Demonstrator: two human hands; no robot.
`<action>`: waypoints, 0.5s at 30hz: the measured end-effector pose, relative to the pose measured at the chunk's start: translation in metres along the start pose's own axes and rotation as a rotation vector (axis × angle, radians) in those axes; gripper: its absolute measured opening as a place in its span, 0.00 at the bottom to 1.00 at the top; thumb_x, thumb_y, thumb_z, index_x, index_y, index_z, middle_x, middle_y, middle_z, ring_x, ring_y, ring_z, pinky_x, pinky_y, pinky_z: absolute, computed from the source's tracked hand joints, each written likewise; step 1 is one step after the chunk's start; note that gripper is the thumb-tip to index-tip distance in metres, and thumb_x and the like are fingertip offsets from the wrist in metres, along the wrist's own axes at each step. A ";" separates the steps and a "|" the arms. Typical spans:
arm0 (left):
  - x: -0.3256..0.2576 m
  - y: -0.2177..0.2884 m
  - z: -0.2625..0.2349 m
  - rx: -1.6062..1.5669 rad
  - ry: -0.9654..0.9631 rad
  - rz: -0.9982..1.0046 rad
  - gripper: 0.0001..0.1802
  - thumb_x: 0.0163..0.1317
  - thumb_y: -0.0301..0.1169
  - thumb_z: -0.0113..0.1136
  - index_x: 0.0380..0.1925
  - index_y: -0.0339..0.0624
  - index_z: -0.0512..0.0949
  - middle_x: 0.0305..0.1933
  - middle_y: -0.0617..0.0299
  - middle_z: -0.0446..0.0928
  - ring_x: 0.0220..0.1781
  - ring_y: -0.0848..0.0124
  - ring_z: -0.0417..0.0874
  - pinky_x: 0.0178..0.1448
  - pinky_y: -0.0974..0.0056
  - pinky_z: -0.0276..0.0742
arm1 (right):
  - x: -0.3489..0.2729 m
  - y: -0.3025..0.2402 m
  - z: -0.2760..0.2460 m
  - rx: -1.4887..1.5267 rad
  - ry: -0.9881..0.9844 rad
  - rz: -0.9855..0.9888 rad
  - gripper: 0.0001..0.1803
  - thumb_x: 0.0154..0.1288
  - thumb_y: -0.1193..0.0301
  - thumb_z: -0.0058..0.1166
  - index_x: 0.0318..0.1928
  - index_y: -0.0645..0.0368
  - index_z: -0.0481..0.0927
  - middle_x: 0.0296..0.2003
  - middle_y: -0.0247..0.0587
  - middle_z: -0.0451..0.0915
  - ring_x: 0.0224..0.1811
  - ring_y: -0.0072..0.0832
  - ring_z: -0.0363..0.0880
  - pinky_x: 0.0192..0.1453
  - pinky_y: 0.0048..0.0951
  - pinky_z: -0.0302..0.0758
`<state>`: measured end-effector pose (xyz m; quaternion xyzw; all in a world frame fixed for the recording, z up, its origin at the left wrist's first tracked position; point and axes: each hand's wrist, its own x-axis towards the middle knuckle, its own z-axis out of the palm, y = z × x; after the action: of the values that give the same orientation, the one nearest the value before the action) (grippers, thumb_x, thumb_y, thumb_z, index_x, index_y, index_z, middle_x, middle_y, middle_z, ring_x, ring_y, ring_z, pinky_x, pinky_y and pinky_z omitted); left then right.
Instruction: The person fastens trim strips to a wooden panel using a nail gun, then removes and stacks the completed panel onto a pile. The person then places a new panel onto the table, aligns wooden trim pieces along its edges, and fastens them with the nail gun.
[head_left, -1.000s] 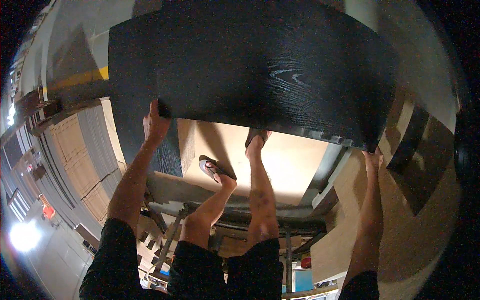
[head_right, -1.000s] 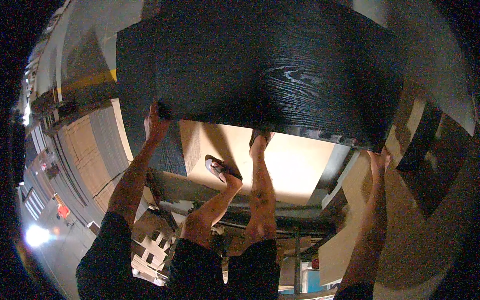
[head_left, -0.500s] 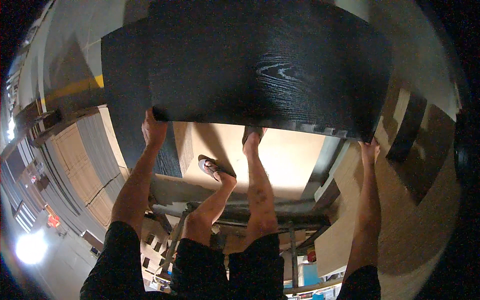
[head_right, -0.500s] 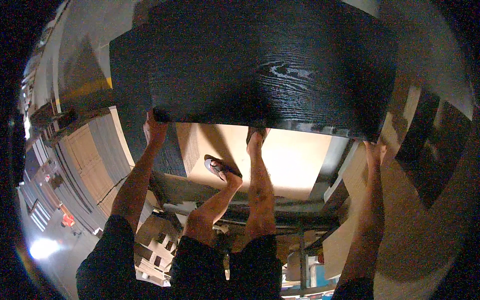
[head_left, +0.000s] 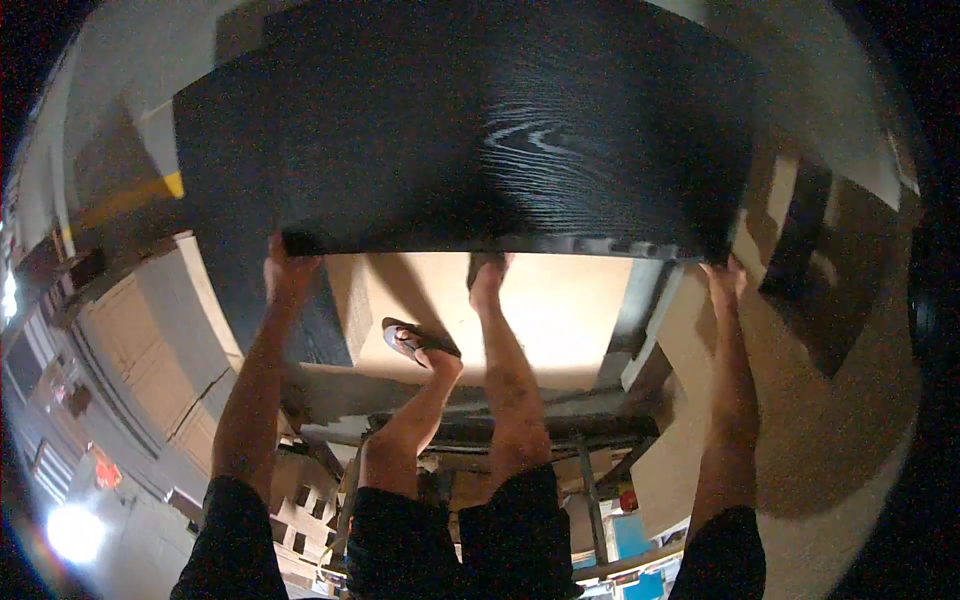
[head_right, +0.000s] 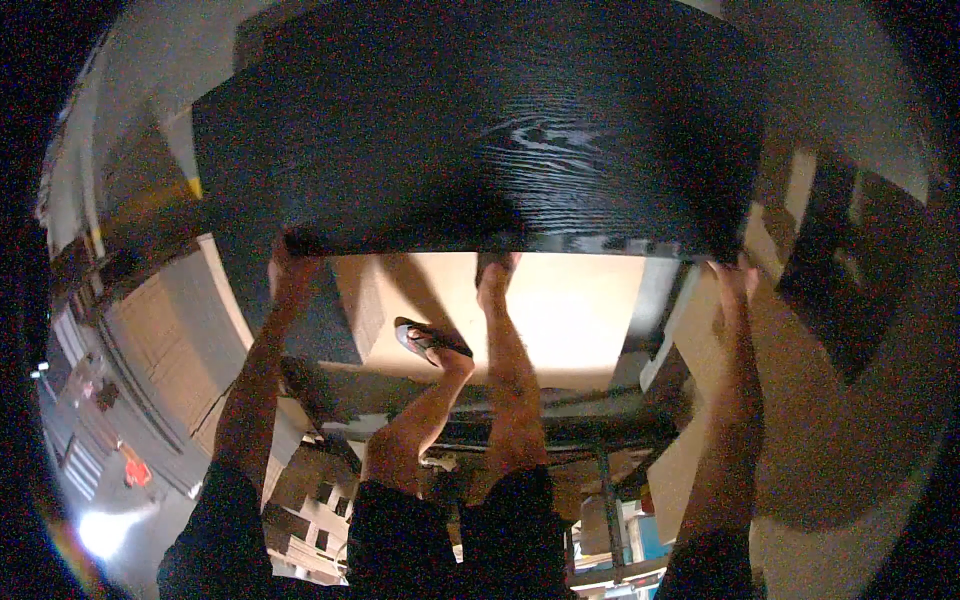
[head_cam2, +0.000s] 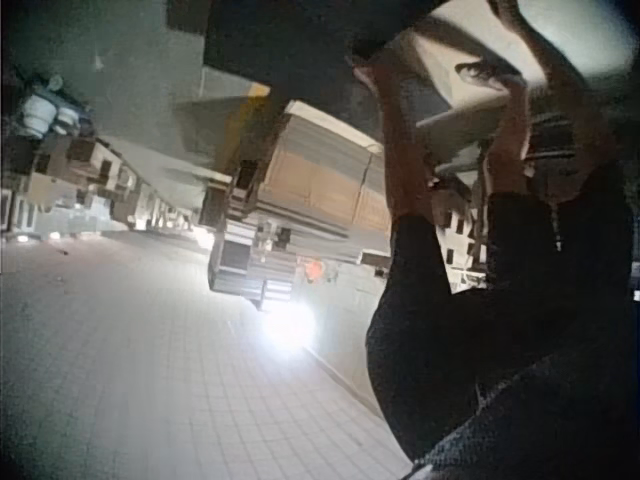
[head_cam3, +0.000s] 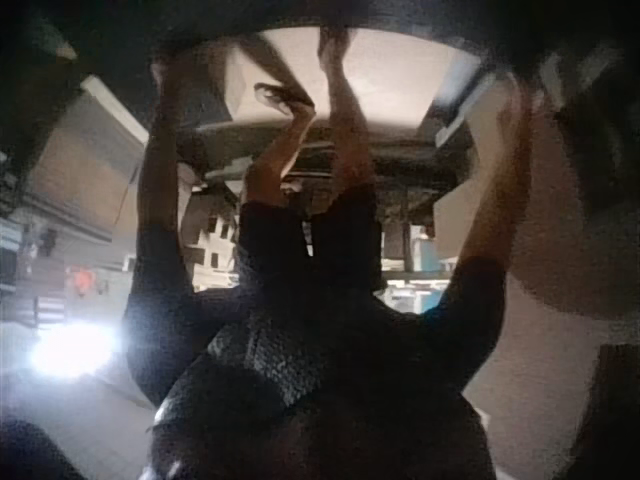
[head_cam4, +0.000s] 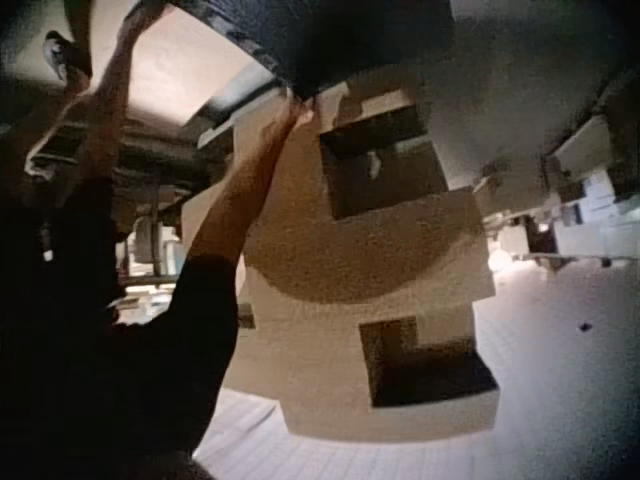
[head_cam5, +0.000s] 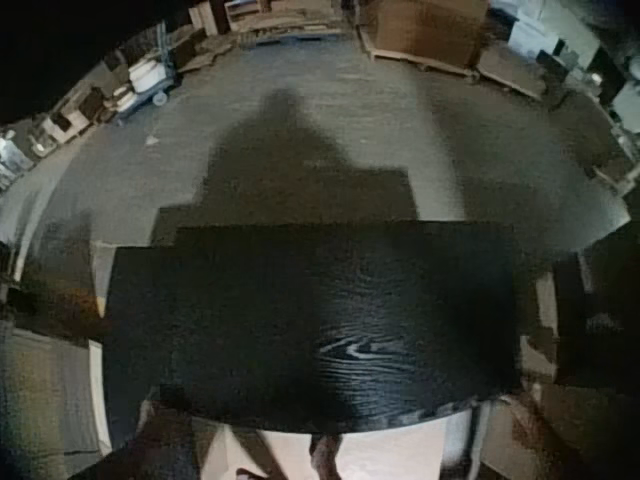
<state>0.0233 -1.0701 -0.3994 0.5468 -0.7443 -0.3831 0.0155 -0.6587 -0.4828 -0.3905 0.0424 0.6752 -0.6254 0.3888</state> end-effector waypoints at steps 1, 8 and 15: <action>0.004 -0.034 -0.043 0.027 -0.037 0.151 0.29 0.54 0.33 0.72 0.55 0.38 0.72 0.44 0.48 0.84 0.46 0.56 0.85 0.51 0.54 0.81 | 0.003 0.040 0.056 0.021 0.104 0.139 0.33 0.51 0.68 0.76 0.58 0.64 0.80 0.49 0.37 0.87 0.47 0.27 0.84 0.54 0.30 0.79; -0.007 0.007 -0.011 0.256 0.018 0.211 0.31 0.55 0.31 0.71 0.57 0.38 0.69 0.45 0.51 0.81 0.47 0.62 0.83 0.52 0.56 0.80 | -0.014 0.024 0.063 -0.205 0.110 -0.025 0.34 0.54 0.58 0.75 0.58 0.59 0.79 0.53 0.38 0.82 0.49 0.31 0.82 0.56 0.35 0.79; -0.015 0.074 0.003 0.021 -0.056 -0.131 0.32 0.53 0.25 0.68 0.59 0.38 0.67 0.54 0.54 0.78 0.52 0.62 0.81 0.58 0.57 0.78 | -0.021 0.012 0.028 -0.881 0.296 -0.161 0.28 0.48 0.60 0.77 0.48 0.60 0.86 0.42 0.39 0.89 0.43 0.35 0.88 0.50 0.32 0.82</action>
<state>-0.0311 -1.0478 -0.3522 0.5836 -0.7111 -0.3905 -0.0364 -0.6246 -0.4955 -0.3859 -0.0904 0.9256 -0.2945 0.2198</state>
